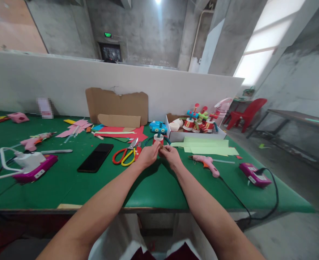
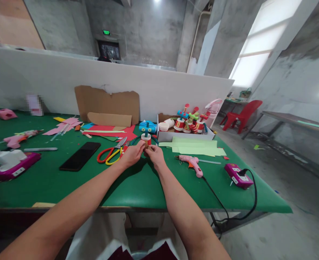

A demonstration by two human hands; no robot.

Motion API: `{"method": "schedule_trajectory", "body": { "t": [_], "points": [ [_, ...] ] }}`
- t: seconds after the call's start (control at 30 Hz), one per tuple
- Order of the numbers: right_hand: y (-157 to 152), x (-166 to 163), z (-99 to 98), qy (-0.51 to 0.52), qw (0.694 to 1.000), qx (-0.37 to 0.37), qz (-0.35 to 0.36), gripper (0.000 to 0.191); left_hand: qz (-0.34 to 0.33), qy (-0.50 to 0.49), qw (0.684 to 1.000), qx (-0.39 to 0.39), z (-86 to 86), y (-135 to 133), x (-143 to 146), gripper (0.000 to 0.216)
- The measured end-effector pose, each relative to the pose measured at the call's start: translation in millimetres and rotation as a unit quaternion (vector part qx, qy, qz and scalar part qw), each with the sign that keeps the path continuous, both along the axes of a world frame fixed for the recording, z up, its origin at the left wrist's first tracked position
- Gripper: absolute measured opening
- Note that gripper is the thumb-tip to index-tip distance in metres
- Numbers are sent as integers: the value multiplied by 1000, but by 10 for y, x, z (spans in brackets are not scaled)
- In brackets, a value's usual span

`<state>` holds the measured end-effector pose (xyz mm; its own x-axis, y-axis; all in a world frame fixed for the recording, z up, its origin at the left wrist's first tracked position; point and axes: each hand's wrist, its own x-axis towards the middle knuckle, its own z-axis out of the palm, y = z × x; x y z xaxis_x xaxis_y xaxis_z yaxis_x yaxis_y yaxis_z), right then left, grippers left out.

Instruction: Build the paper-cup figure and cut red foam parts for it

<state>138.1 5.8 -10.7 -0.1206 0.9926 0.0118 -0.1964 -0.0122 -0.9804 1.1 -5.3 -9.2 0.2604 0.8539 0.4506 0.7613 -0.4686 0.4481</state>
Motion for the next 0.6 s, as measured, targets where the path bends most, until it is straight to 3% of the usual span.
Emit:
{"method": "schedule_trajectory", "body": {
  "t": [0.17, 0.3, 0.6],
  "points": [
    [-24, 25, 56, 18, 999, -2, 49, 31, -9, -115, 993, -8, 30, 35, -48, 20],
    [-14, 31, 63, 14, 999, 2, 53, 32, -23, -152, 988, -28, 36, 66, -75, 16],
    [-47, -10, 30, -38, 998, 57, 16, 21, -1, -71, 997, 5, 43, -19, -7, 19]
  ]
}}
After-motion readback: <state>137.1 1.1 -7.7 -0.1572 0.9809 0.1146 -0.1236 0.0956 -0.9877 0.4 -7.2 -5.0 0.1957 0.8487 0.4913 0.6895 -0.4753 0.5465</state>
